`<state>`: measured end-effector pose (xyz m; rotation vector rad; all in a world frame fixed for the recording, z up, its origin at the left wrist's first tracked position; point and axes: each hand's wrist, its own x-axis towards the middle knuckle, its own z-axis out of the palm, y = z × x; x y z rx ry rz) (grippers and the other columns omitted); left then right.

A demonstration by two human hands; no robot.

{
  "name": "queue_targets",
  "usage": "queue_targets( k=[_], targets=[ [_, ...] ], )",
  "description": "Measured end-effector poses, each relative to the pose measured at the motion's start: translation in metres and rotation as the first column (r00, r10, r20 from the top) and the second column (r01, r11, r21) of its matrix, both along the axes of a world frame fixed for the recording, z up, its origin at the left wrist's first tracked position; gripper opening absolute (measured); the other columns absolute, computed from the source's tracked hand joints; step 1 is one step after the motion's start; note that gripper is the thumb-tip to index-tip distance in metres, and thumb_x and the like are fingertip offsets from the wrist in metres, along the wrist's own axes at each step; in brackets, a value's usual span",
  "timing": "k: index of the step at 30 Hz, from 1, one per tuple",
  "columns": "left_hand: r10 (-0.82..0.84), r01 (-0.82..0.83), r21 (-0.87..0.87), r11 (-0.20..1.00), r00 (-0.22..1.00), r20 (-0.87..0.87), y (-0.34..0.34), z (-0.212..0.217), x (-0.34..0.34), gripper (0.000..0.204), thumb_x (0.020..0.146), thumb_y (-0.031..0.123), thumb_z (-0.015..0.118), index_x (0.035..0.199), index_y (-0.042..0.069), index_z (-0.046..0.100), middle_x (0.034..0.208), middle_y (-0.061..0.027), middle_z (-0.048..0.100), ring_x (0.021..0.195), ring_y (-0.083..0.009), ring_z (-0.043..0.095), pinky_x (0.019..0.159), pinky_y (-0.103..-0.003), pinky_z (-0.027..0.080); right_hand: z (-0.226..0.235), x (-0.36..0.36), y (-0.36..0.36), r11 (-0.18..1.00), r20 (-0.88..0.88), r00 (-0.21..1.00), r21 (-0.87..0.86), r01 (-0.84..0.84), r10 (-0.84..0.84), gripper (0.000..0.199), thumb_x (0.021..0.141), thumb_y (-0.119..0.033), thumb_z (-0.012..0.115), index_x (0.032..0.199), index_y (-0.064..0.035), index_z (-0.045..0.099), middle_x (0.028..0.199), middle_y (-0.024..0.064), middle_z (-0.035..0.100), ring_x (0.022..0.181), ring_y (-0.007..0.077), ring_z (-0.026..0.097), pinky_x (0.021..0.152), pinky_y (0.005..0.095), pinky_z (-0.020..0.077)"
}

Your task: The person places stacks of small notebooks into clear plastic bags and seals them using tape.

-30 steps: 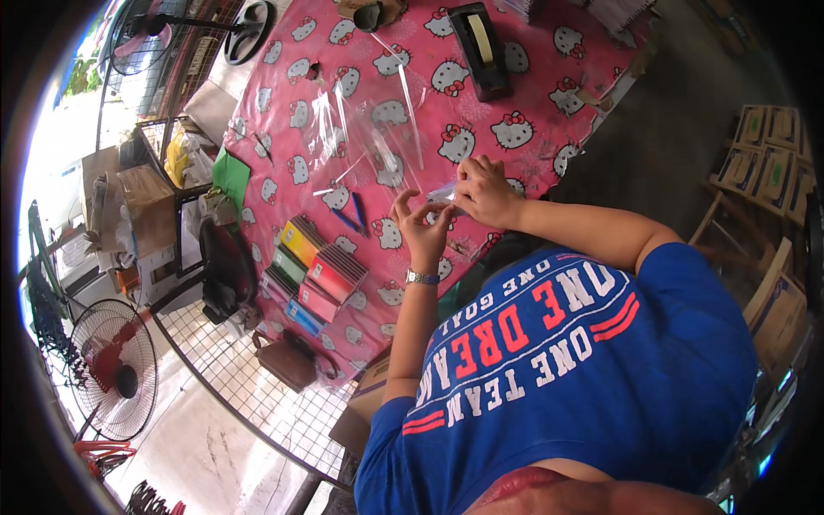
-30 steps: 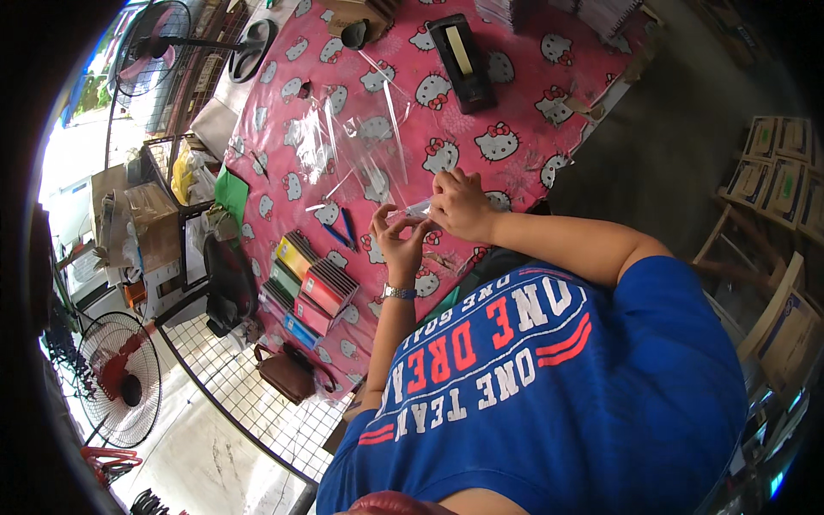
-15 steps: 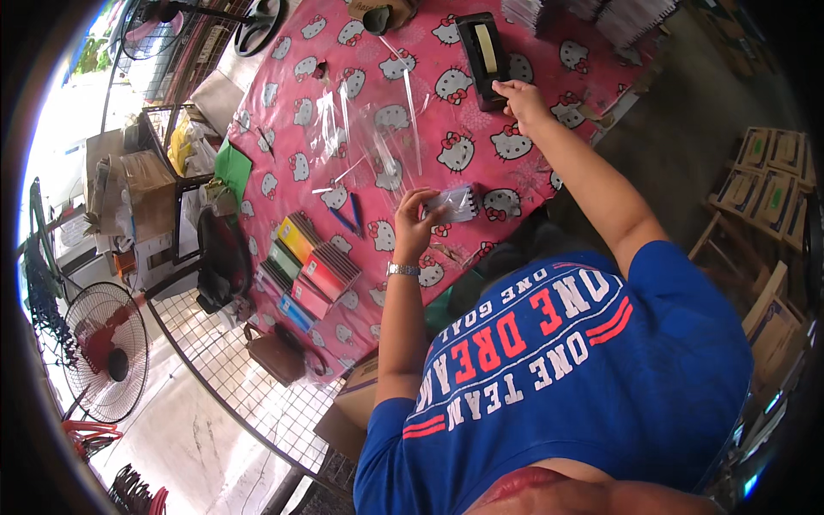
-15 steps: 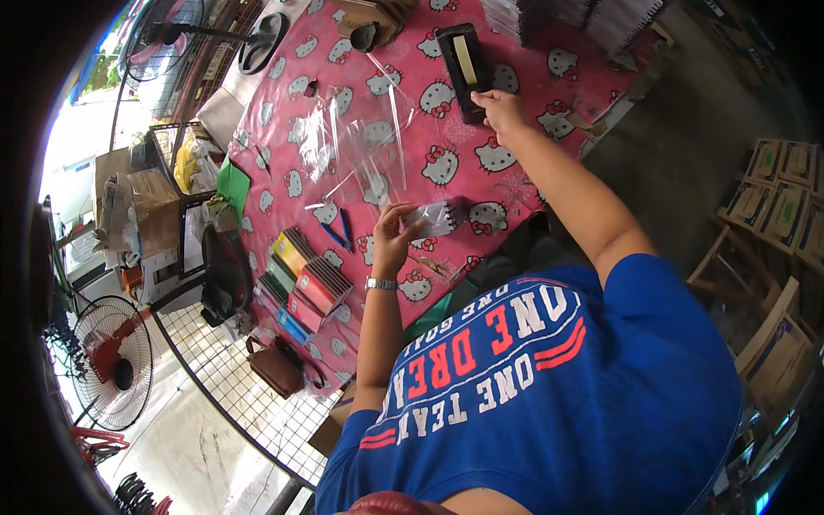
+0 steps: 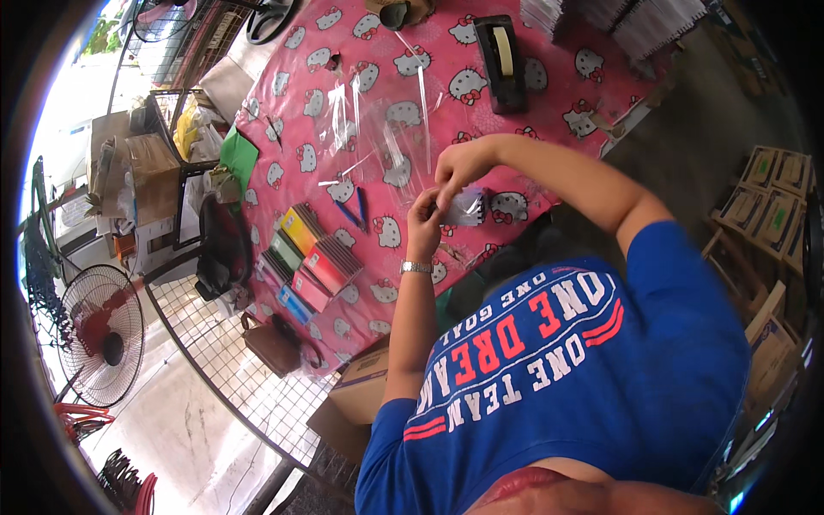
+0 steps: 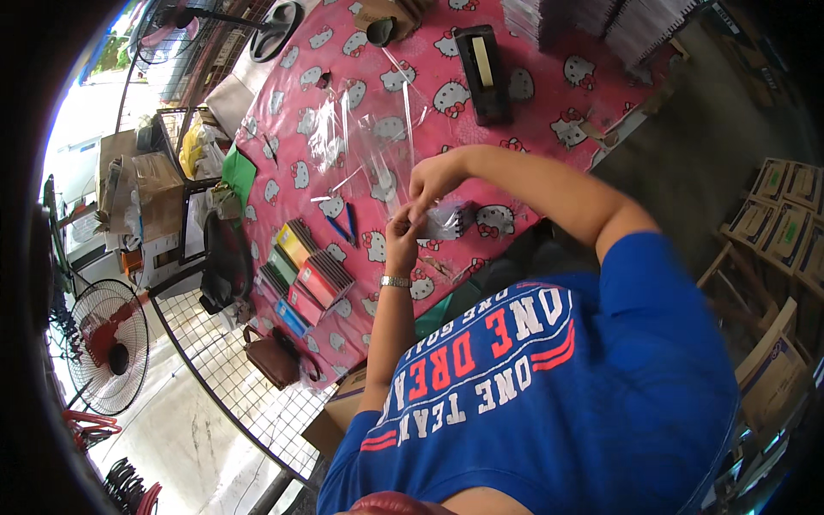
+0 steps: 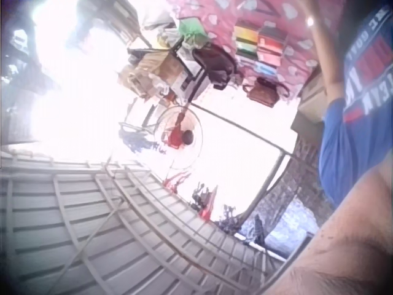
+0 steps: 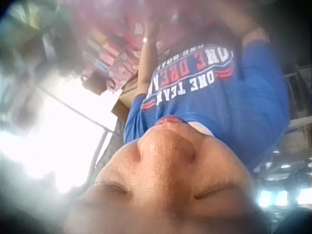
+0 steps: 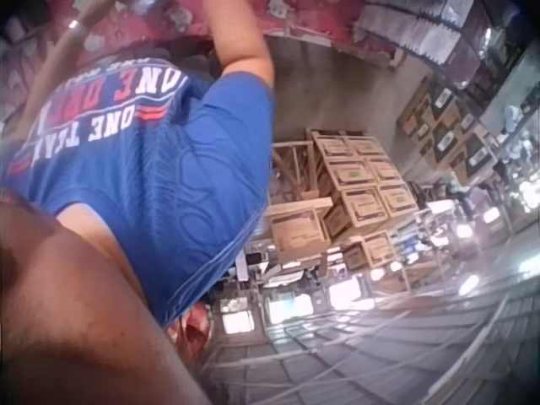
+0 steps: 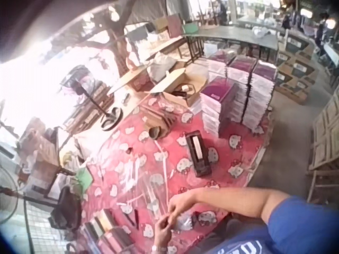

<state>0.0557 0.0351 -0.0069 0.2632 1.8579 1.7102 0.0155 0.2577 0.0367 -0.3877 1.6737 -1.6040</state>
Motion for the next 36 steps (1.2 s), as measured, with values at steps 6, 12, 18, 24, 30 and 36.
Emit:
queue_targets(
  k=[6, 12, 18, 24, 30, 36],
  targets=[
    [-0.043, 0.040, 0.022, 0.999, 0.992, 0.118, 0.003, 0.008, -0.002, 0.021, 0.086, 0.003, 0.058, 0.107, 0.001, 0.060, 0.103, -0.0024, 0.062, 0.093, -0.0108, 0.057, 0.081, -0.024, 0.045, -0.029, -0.023, -0.001, 0.716, -0.200, 0.798, 0.598, -0.361, 0.569, 0.060, 0.069, -0.057, 0.071, 0.079, 0.0017, 0.068, 0.080, 0.0135, 0.067, 0.072, 0.0273, 0.062, 0.064, 0.0398, 0.0471],
    [0.007, -0.016, 0.077, 0.997, 0.993, 0.115, 0.014, 0.015, 0.002, 0.020, 0.086, 0.005, 0.059, 0.106, 0.002, 0.059, 0.104, -0.0037, 0.062, 0.094, -0.0110, 0.057, 0.083, -0.024, 0.044, -0.110, 0.086, 0.019, 0.863, -0.023, 0.864, 0.023, 0.504, -0.504, 0.054, 0.075, -0.046, 0.075, 0.109, -0.0075, 0.057, 0.091, 0.0078, 0.062, 0.083, 0.0173, 0.059, 0.071, 0.0371, 0.0474],
    [0.363, -0.422, 0.094, 0.901, 0.857, 0.366, 0.048, 0.025, -0.032, 0.025, 0.085, 0.004, 0.061, 0.109, 0.002, 0.054, 0.102, -0.0063, 0.059, 0.093, -0.0130, 0.056, 0.083, -0.027, 0.045, -0.043, 0.092, 0.003, 0.721, -0.477, 0.626, -0.025, 0.692, -0.617, 0.081, 0.071, -0.031, 0.081, 0.136, -0.0102, 0.037, 0.110, 0.0058, 0.057, 0.099, 0.0131, 0.054, 0.084, 0.0303, 0.0452],
    [0.296, -0.372, 0.253, 0.893, 0.909, 0.292, 0.055, 0.120, -0.052, 0.031, 0.089, 0.012, 0.056, 0.119, 0.007, 0.049, 0.116, -0.0046, 0.056, 0.109, -0.0176, 0.053, 0.085, -0.040, 0.049, 0.086, 0.013, 0.110, -0.046, -0.554, -0.232, -0.329, 0.943, -0.800, 0.054, 0.072, -0.039, 0.079, 0.104, -0.0050, 0.050, 0.093, 0.0056, 0.056, 0.086, 0.0155, 0.054, 0.077, 0.0313, 0.0453],
    [0.296, -0.345, 0.185, 0.920, 0.922, 0.250, -0.019, 0.081, -0.042, 0.018, 0.091, 0.014, 0.056, 0.107, 0.006, 0.059, 0.114, -0.0052, 0.058, 0.111, -0.0190, 0.053, 0.087, -0.039, 0.048, 0.122, -0.063, 0.277, -0.801, -0.507, -0.761, -0.206, 0.562, -0.404, 0.084, 0.081, -0.053, 0.062, 0.133, 0.0086, 0.037, 0.133, 0.0307, 0.043, 0.127, 0.0399, 0.040, 0.105, 0.0394, 0.0329],
    [0.478, -0.528, 0.119, 0.841, 0.828, 0.293, -0.130, 0.046, -0.011, 0.019, 0.091, 0.014, 0.056, 0.107, 0.005, 0.058, 0.109, -0.0066, 0.061, 0.100, -0.0198, 0.060, 0.084, -0.037, 0.049, 0.110, -0.103, 0.305, -0.831, -0.595, -0.611, 0.197, 0.520, -0.523, 0.071, 0.081, -0.043, 0.058, 0.113, 0.0189, 0.043, 0.116, 0.0301, 0.055, 0.108, 0.0334, 0.059, 0.092, 0.0395, 0.0482]
  ],
)
